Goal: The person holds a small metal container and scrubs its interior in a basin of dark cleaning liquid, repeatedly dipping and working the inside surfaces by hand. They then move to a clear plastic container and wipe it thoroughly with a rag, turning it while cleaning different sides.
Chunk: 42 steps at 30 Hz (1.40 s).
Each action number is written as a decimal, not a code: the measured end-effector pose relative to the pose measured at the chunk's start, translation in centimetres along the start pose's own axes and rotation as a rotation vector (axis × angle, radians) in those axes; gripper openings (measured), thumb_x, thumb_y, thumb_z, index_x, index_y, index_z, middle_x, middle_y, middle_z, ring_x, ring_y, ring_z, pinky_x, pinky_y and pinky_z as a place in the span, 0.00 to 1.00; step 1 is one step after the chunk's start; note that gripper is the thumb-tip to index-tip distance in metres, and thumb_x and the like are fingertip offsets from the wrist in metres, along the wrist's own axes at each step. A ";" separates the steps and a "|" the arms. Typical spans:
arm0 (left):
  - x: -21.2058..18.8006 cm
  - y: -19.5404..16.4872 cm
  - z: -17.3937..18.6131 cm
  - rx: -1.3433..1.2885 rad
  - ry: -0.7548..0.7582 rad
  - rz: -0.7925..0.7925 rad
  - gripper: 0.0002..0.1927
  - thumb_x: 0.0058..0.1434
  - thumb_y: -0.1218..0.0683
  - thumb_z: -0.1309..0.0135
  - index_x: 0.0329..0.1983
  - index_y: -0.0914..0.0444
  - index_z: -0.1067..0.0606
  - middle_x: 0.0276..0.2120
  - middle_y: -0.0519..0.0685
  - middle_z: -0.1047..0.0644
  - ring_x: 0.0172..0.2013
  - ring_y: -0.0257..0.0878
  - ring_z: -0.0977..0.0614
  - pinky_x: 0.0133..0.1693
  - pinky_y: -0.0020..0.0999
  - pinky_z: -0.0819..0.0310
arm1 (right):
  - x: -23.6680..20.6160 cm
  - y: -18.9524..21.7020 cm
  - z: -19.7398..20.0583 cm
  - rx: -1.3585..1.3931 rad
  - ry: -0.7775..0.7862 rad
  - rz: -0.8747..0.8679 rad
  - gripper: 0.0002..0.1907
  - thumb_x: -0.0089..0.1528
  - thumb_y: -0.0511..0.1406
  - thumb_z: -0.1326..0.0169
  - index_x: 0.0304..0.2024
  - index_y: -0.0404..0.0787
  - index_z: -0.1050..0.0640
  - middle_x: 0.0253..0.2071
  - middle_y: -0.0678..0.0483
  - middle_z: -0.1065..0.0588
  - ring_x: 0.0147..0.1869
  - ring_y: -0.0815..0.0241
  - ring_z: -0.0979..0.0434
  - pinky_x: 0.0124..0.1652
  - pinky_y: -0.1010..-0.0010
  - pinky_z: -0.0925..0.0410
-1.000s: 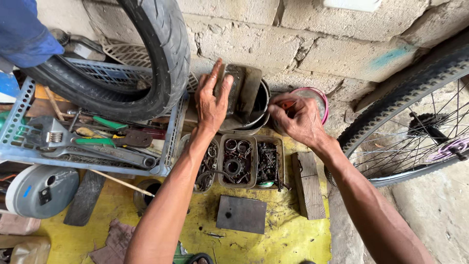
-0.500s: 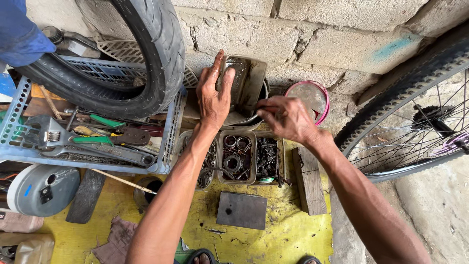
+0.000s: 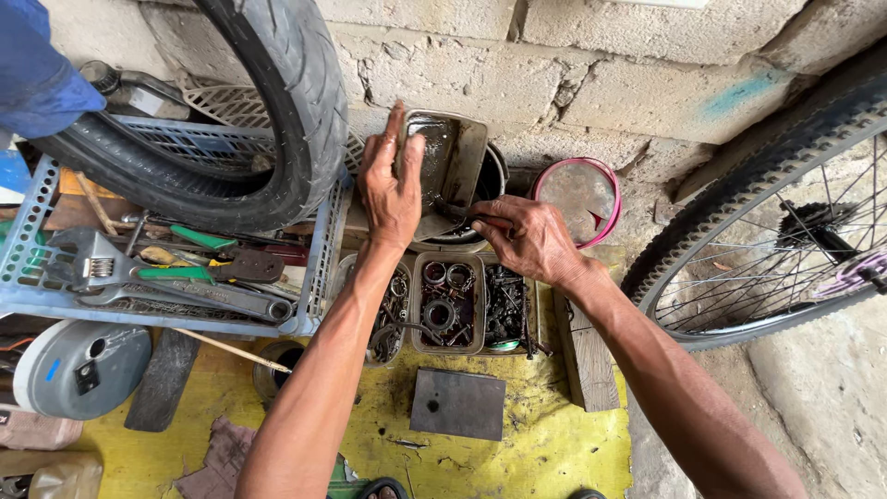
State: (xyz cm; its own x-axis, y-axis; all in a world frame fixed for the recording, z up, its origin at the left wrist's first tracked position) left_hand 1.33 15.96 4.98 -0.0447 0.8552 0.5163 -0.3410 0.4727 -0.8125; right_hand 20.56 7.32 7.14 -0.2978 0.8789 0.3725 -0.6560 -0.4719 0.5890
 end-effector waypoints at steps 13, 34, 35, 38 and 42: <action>-0.6 -2.3 0.2 0.059 0.053 -0.250 0.25 0.75 0.49 0.46 0.72 0.60 0.32 0.47 0.54 0.26 0.46 0.48 0.23 0.52 0.40 0.28 | 1.0 0.5 0.9 0.101 0.038 -0.091 0.11 0.66 0.37 0.42 0.48 0.40 0.18 0.44 0.48 0.18 0.36 0.56 0.14 0.30 0.68 0.22; 0.4 2.6 0.0 -0.402 0.009 0.069 0.25 0.78 0.49 0.53 0.74 0.63 0.33 0.52 0.49 0.21 0.47 0.28 0.24 0.50 0.26 0.27 | 0.4 -0.7 0.0 0.077 -0.036 0.112 0.12 0.68 0.39 0.43 0.51 0.42 0.18 0.42 0.49 0.17 0.36 0.59 0.17 0.33 0.66 0.21; 0.4 2.8 -0.1 -0.435 0.017 0.102 0.25 0.78 0.50 0.53 0.74 0.63 0.33 0.49 0.49 0.21 0.45 0.28 0.24 0.48 0.26 0.29 | 0.4 -1.1 0.3 0.103 -0.053 0.066 0.11 0.69 0.39 0.44 0.51 0.43 0.18 0.43 0.50 0.16 0.33 0.60 0.18 0.31 0.68 0.22; 0.4 2.5 0.0 -0.368 0.010 0.068 0.24 0.78 0.51 0.53 0.73 0.64 0.33 0.53 0.49 0.21 0.47 0.28 0.25 0.50 0.26 0.29 | 0.2 -1.4 0.5 0.156 -0.044 -0.021 0.12 0.69 0.38 0.45 0.52 0.45 0.18 0.42 0.52 0.16 0.30 0.61 0.17 0.29 0.70 0.23; 0.6 1.3 0.3 -0.336 -0.002 -0.055 0.23 0.80 0.51 0.53 0.73 0.65 0.33 0.60 0.51 0.22 0.57 0.31 0.24 0.58 0.28 0.30 | -0.1 0.1 0.3 0.058 0.000 0.158 0.12 0.66 0.38 0.40 0.50 0.41 0.18 0.44 0.48 0.17 0.39 0.56 0.15 0.34 0.68 0.21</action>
State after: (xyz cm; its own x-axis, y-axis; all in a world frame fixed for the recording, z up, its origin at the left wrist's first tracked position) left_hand 0.61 17.02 4.25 -0.0363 0.8260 0.5624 -0.0146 0.5623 -0.8268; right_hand 20.72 7.17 7.35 -0.3942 0.7937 0.4632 -0.5600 -0.6071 0.5637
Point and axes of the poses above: each hand's wrist, its own x-axis towards the middle knuckle, its own z-axis out of the back of the hand, y = z × x, the point moved 6 cm from there along x, towards the middle knuckle
